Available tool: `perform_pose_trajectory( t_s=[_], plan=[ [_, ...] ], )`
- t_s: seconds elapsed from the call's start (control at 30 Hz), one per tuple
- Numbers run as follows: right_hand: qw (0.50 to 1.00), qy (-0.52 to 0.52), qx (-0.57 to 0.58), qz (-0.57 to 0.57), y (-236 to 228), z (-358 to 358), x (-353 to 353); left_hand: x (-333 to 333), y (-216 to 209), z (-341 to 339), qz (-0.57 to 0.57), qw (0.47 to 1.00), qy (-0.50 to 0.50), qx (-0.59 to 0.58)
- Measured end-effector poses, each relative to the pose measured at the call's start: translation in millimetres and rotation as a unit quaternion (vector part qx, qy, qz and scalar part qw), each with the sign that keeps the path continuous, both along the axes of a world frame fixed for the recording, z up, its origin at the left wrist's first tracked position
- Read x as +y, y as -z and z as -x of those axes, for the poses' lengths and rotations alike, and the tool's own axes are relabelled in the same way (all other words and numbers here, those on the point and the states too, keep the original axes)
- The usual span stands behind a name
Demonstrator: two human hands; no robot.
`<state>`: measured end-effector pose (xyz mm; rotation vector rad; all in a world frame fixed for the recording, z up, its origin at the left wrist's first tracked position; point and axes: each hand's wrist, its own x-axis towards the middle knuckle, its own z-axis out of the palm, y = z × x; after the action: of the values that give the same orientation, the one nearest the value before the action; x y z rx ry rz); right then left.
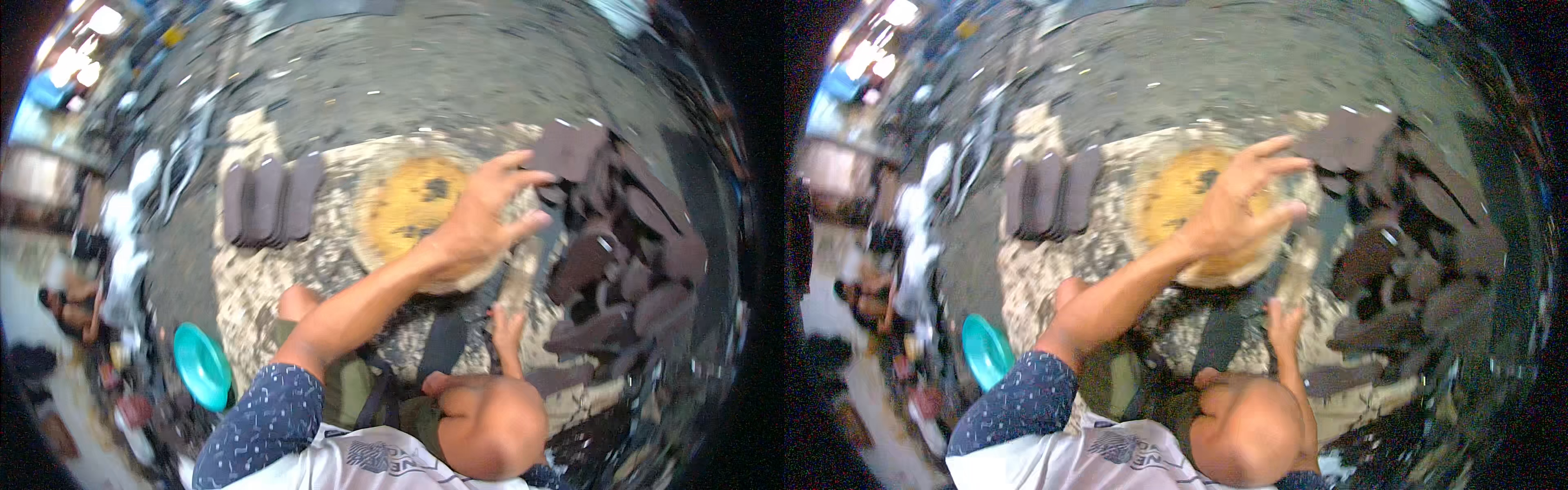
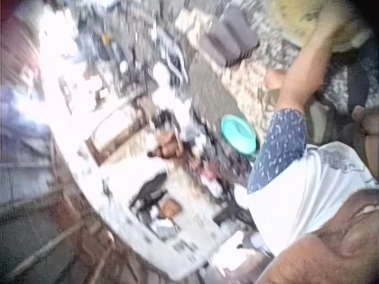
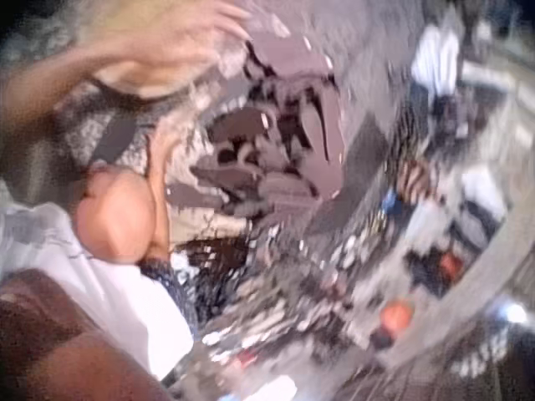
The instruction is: The person sits on the floor and repeatedly hammers dark shoe soles placed on a wooden block using a wooden mallet. The person handles the soles one at a time, striking them multiple times before moving to the next piece.
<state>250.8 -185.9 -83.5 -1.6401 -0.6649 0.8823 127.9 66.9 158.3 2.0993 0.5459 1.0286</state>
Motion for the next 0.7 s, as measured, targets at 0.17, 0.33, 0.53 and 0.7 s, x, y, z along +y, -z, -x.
perform_pose_trajectory(
  t_s=[0.17,0.33,0.53,0.7],
  plan=[
    [0.995,-0.051,0.031,0.078,0,4,-6,88,170,282,0.042,0.85,-0.452,0.269],
    [0.995,-0.003,0.029,0.097,-19,-6,-10,62,209,319,0.189,0.693,-0.463,0.519],
    [0.987,-0.018,-0.087,0.135,-39,3,9,55,205,322,0.218,0.678,-0.491,0.502],
    [0.995,-0.009,-0.011,0.102,-18,-11,1,57,181,277,0.162,0.809,-0.466,0.32]
  ],
)
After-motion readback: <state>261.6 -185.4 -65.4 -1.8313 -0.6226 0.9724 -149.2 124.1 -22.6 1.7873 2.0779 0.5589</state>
